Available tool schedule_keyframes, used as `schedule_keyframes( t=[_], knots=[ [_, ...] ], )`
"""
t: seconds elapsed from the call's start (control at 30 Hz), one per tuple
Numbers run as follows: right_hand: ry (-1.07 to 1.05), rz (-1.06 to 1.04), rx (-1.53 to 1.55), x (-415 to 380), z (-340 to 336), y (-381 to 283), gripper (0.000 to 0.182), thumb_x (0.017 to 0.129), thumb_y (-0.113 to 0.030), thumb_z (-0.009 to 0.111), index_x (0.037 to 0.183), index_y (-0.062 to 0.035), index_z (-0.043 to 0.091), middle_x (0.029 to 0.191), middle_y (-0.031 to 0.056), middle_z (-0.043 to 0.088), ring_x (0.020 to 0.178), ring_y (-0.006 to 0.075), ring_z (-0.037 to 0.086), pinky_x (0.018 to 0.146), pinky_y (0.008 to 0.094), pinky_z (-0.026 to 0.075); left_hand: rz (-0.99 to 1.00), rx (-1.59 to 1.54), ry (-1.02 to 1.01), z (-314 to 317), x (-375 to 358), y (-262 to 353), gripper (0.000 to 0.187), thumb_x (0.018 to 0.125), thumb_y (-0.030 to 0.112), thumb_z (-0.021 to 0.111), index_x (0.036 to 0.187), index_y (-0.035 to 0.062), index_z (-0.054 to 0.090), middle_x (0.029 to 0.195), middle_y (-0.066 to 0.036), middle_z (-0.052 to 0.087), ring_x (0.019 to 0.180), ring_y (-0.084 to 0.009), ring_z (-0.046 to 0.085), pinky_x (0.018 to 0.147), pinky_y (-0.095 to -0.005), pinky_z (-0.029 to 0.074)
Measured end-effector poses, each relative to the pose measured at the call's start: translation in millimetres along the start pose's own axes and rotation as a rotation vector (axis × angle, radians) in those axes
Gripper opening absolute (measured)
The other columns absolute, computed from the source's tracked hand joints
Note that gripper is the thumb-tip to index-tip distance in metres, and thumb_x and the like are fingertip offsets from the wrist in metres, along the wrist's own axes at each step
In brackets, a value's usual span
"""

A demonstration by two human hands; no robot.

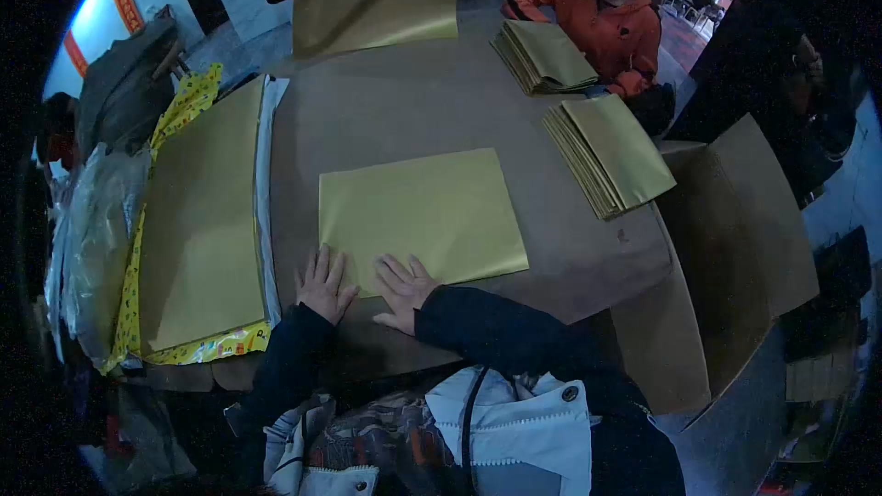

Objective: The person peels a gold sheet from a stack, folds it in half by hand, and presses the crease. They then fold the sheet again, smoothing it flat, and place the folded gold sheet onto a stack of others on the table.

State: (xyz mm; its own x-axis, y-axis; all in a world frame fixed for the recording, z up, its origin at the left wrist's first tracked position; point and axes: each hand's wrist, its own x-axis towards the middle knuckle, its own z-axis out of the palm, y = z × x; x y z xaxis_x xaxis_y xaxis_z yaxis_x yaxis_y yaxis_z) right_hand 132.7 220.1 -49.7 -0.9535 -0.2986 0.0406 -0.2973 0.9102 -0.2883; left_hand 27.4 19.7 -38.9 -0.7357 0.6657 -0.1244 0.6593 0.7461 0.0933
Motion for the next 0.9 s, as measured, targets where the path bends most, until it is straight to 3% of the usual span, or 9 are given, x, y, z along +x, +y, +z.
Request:
schedule_keyframes(
  t=[0.13,0.2,0.23,0.43,0.53,0.7,0.77,0.83,0.9],
  knots=[
    [-0.039,0.228,-0.121,-72,-27,47,0.081,0.087,-0.055,0.051,0.142,0.0018,0.031,0.151,0.0229,0.025,0.142,0.036,0.019,0.111,0.0576,0.017,-0.038,-0.048,-0.029,-11,1,9,0.064,0.089,0.047,0.054,0.144,0.0179,0.037,0.155,-0.016,0.019,0.141,-0.0402,0.017,0.105,-0.0691,0.02],
    [-0.058,0.374,-0.158,-113,-41,65,0.083,0.087,-0.057,0.05,0.142,0.0018,0.032,0.151,0.0235,0.022,0.142,0.0378,0.017,0.109,0.0618,0.016,0.141,0.11,0.055,-6,-3,0,0.05,0.088,0.042,0.056,0.134,0.0215,0.05,0.15,-0.014,0.03,0.138,-0.0361,0.027,0.102,-0.0698,0.024],
    [-0.071,0.451,-0.162,-133,-46,74,0.083,0.087,-0.059,0.049,0.142,0.0017,0.033,0.151,0.0236,0.022,0.142,0.0386,0.016,0.108,0.0646,0.017,0.24,0.048,0.081,-6,-5,-1,0.039,0.089,0.034,0.057,0.124,0.0178,0.057,0.141,-0.012,0.042,0.132,-0.0339,0.037,0.098,-0.064,0.034],
    [-0.108,0.765,-0.275,-173,-68,97,0.085,0.087,-0.058,0.05,0.141,0.005,0.033,0.151,0.0255,0.02,0.142,0.0405,0.015,0.108,0.0646,0.013,0.461,0.076,0.127,-15,-20,-9,0.034,0.086,0.018,0.053,0.12,0.011,0.056,0.128,-0.016,0.051,0.116,-0.0345,0.053,0.089,-0.0484,0.048],
    [0.096,0.559,-0.204,-141,-64,78,0.081,0.088,-0.053,0.053,0.14,0.0054,0.031,0.149,0.0257,0.022,0.141,0.0416,0.015,0.108,0.0644,0.013,0.481,0.075,0.135,-26,-18,-3,0.034,0.086,0.015,0.051,0.119,0.0079,0.054,0.123,-0.018,0.052,0.111,-0.034,0.056,0.087,-0.0444,0.05],
    [0.113,0.079,-0.001,-51,-26,24,0.066,0.086,-0.037,0.062,0.132,0.0051,0.042,0.138,0.0257,0.041,0.132,0.0388,0.037,0.106,0.0474,0.034,0.454,-0.06,0.103,-18,-12,-10,0.036,0.083,0.014,0.053,0.118,0.0069,0.054,0.123,-0.018,0.055,0.108,-0.0348,0.058,0.087,-0.0437,0.051],
    [0.165,0.017,-0.03,-26,-16,10,0.061,0.084,-0.034,0.064,0.127,0.0042,0.046,0.131,0.0226,0.047,0.127,0.0367,0.042,0.101,0.0448,0.038,0.405,0.005,0.019,-16,-10,-9,0.031,0.084,0.013,0.052,0.115,0.0076,0.054,0.115,-0.015,0.058,0.101,-0.0325,0.061,0.083,-0.0439,0.051],
    [0.313,-0.029,-0.014,-4,-26,1,0.041,0.076,-0.023,0.066,0.109,0.0,0.056,0.111,0.0134,0.055,0.109,0.0301,0.053,0.088,0.0408,0.046,0.365,0.079,0.053,-19,-8,0,0.029,0.083,0.014,0.056,0.111,0.0081,0.055,0.108,-0.013,0.059,0.095,-0.0307,0.062,0.08,-0.0428,0.051],
    [0.311,-0.008,-0.049,4,-18,9,0.035,0.076,-0.02,0.065,0.104,-0.0011,0.057,0.108,0.0124,0.055,0.105,0.0293,0.054,0.086,0.0399,0.047,0.375,0.015,0.325,-12,-4,7,0.019,0.081,0.018,0.056,0.099,0.0092,0.057,0.098,-0.011,0.06,0.084,-0.0301,0.062,0.07,-0.0429,0.049]
  ],
)
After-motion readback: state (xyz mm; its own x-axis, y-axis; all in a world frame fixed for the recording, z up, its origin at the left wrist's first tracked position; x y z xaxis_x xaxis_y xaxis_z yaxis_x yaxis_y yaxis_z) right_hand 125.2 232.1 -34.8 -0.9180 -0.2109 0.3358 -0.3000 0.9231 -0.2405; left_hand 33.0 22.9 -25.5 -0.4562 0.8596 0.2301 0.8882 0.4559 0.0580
